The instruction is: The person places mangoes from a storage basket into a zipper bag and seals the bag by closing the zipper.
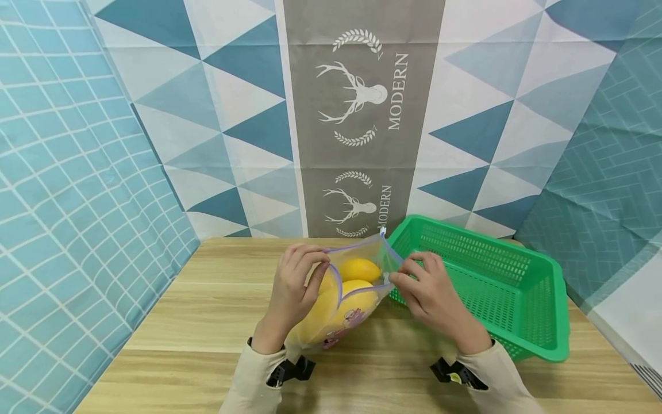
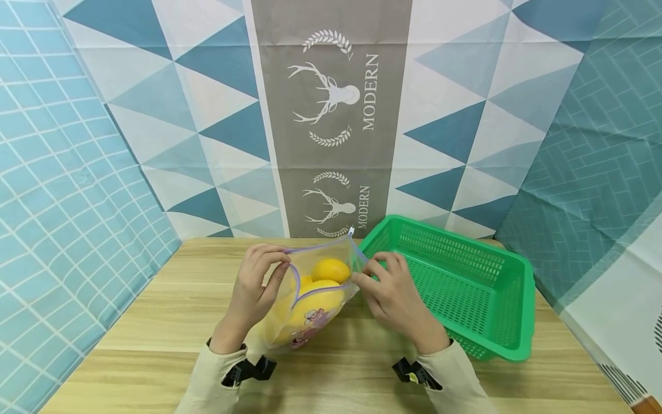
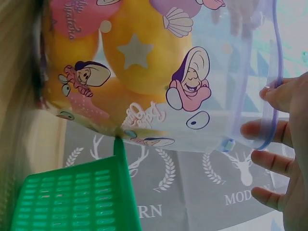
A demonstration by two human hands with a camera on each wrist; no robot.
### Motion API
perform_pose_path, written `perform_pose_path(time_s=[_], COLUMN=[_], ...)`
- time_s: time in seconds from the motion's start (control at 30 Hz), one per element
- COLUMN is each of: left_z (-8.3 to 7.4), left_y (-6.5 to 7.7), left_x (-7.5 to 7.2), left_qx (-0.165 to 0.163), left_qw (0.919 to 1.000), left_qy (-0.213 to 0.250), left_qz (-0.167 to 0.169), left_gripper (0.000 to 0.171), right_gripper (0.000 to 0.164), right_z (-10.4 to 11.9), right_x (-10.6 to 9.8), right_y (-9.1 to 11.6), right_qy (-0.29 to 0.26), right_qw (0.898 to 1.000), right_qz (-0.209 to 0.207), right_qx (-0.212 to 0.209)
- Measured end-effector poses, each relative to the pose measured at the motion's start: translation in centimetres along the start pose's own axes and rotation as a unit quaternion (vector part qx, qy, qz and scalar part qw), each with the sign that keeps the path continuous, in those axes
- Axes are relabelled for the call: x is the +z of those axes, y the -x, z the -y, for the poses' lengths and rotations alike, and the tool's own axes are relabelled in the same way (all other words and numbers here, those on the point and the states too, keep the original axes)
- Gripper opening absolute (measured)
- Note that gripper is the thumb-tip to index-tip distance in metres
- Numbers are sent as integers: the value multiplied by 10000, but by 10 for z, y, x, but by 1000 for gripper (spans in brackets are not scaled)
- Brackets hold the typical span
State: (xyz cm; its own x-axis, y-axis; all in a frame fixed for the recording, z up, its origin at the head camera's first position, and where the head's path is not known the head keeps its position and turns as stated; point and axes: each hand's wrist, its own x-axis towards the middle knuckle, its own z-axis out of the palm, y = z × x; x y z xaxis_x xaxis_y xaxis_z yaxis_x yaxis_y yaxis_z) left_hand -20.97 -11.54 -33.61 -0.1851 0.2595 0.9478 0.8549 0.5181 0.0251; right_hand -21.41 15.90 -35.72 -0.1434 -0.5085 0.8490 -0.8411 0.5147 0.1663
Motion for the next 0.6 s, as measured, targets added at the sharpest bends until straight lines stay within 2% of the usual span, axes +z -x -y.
perform_pose_path(time_s=[0.27, 0.6], left_z=[1, 3], left_y=[-2, -2], left_x=[-2, -6], left_qx=[-19, -125], left_qw=[10000, 9999], left_qy=[45, 43], left_qz=[-76, -94], left_gripper=[23, 23], right_gripper=[37, 39], right_z=[-4, -13], right_x=[2, 2], right_y=[-7, -22], right_qy=[270, 380], right_qw=[9992, 9985], right_qz=[-21, -113], right_qx=[277, 386])
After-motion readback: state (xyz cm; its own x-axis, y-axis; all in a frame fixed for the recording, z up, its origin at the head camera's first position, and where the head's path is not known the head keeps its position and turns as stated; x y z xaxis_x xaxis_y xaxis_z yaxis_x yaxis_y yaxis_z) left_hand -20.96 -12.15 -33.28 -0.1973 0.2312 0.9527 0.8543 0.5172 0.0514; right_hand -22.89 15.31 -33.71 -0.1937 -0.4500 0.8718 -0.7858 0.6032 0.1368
